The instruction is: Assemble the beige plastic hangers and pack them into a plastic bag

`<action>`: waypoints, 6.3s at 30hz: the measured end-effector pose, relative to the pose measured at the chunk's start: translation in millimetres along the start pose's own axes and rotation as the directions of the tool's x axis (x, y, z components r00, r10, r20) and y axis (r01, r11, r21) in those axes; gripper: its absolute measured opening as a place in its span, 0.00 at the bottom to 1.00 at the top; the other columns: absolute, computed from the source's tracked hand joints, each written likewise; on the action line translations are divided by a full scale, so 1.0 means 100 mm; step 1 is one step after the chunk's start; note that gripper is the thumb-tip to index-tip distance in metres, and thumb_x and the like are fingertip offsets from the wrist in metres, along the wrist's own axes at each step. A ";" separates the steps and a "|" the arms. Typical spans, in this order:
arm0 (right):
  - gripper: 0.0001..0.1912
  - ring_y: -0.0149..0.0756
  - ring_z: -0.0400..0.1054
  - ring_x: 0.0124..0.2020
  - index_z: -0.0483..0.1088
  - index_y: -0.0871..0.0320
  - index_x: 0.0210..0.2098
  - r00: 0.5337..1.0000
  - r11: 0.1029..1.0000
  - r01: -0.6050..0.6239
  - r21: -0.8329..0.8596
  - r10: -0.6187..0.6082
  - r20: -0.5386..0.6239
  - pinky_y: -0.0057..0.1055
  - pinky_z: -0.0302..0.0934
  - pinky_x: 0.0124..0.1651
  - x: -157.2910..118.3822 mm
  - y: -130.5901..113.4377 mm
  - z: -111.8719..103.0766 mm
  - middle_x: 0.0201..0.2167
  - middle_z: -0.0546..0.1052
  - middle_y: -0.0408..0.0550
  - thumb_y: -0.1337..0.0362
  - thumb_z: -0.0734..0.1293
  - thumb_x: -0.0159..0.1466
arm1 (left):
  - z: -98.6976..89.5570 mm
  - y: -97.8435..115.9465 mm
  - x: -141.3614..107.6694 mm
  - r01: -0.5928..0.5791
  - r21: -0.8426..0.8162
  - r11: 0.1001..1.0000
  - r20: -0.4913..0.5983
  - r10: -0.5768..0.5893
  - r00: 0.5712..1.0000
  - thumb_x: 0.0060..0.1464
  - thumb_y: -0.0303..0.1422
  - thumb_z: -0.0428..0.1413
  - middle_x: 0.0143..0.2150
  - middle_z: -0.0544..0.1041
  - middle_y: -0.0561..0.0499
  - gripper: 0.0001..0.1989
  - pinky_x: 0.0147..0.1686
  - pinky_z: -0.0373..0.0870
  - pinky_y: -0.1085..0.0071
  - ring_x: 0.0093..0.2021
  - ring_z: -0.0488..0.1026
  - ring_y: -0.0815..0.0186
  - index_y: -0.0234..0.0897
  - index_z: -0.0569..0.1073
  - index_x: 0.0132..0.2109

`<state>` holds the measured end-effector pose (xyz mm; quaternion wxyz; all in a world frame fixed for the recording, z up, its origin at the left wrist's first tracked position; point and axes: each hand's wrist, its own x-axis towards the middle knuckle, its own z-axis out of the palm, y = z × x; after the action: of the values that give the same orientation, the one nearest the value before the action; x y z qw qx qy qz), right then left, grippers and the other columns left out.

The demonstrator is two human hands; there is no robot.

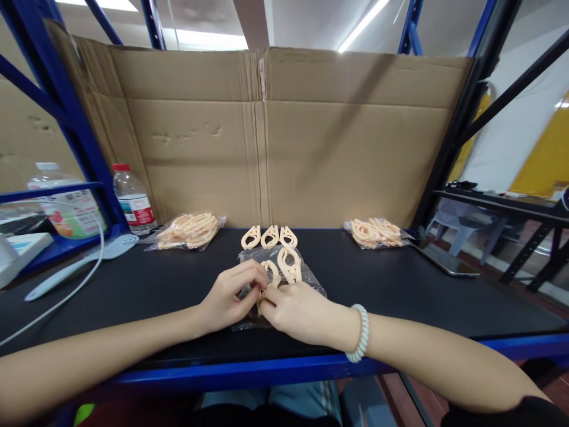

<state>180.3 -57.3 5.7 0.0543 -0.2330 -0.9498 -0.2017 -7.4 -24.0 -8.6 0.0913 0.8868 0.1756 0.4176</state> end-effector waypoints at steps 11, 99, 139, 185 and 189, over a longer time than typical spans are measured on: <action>0.16 0.46 0.62 0.53 0.62 0.66 0.52 0.997 0.956 -0.074 0.283 0.080 -0.008 0.44 0.58 0.56 -0.02 0.02 0.04 0.50 0.67 0.62 0.64 0.55 0.68 | -0.01 -0.02 0.00 0.011 -0.027 1.000 0.063 -0.009 0.998 0.55 0.20 0.44 0.34 0.70 0.47 0.09 0.38 0.67 0.69 0.36 0.67 0.66 0.34 0.68 0.36; 0.14 0.36 0.70 0.32 0.74 0.61 0.36 0.670 0.678 -0.399 0.617 0.676 -0.309 0.35 0.66 0.38 -0.31 1.53 -0.03 0.31 0.78 0.50 0.55 0.66 0.59 | -0.09 0.05 0.02 -0.057 0.240 0.969 0.326 -0.025 0.945 0.48 0.18 0.45 0.44 0.72 0.49 0.11 0.36 0.67 0.72 0.38 0.70 0.66 0.37 0.68 0.32; 0.14 0.35 0.60 0.35 0.68 0.61 0.24 0.872 0.960 -0.099 0.261 0.210 -0.441 0.33 0.60 0.38 0.01 0.57 -0.10 0.30 0.68 0.49 0.66 0.60 0.64 | -0.05 0.04 0.03 -0.108 0.390 0.914 0.358 -0.043 0.933 0.43 0.19 0.46 0.39 0.71 0.50 0.16 0.38 0.67 0.70 0.39 0.69 0.64 0.37 0.64 0.41; 0.02 0.30 0.70 0.28 0.71 0.55 0.32 0.656 0.911 -0.200 0.361 0.399 -0.641 0.27 0.64 0.30 -0.44 0.21 -0.62 0.28 0.76 0.44 0.64 0.69 0.60 | -0.09 0.54 -0.58 0.102 0.539 0.836 -0.187 0.001 0.982 0.57 0.20 0.48 0.39 0.76 0.47 0.10 0.35 0.73 0.68 0.37 0.73 0.64 0.34 0.72 0.42; 0.01 0.29 0.69 0.27 0.69 0.55 0.33 0.819 0.953 -0.045 0.301 0.208 -0.535 0.25 0.64 0.29 -0.52 -0.34 -0.70 0.26 0.75 0.43 0.67 0.66 0.62 | -0.07 0.52 -0.60 0.099 0.536 0.838 -0.202 0.014 0.979 0.57 0.20 0.49 0.42 0.76 0.45 0.11 0.41 0.74 0.67 0.41 0.73 0.63 0.33 0.71 0.45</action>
<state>211.4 -135.4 47.4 0.3757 -0.2169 -0.8925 -0.1235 -36.0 -94.6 -30.2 -0.1725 0.8262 0.3146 0.4343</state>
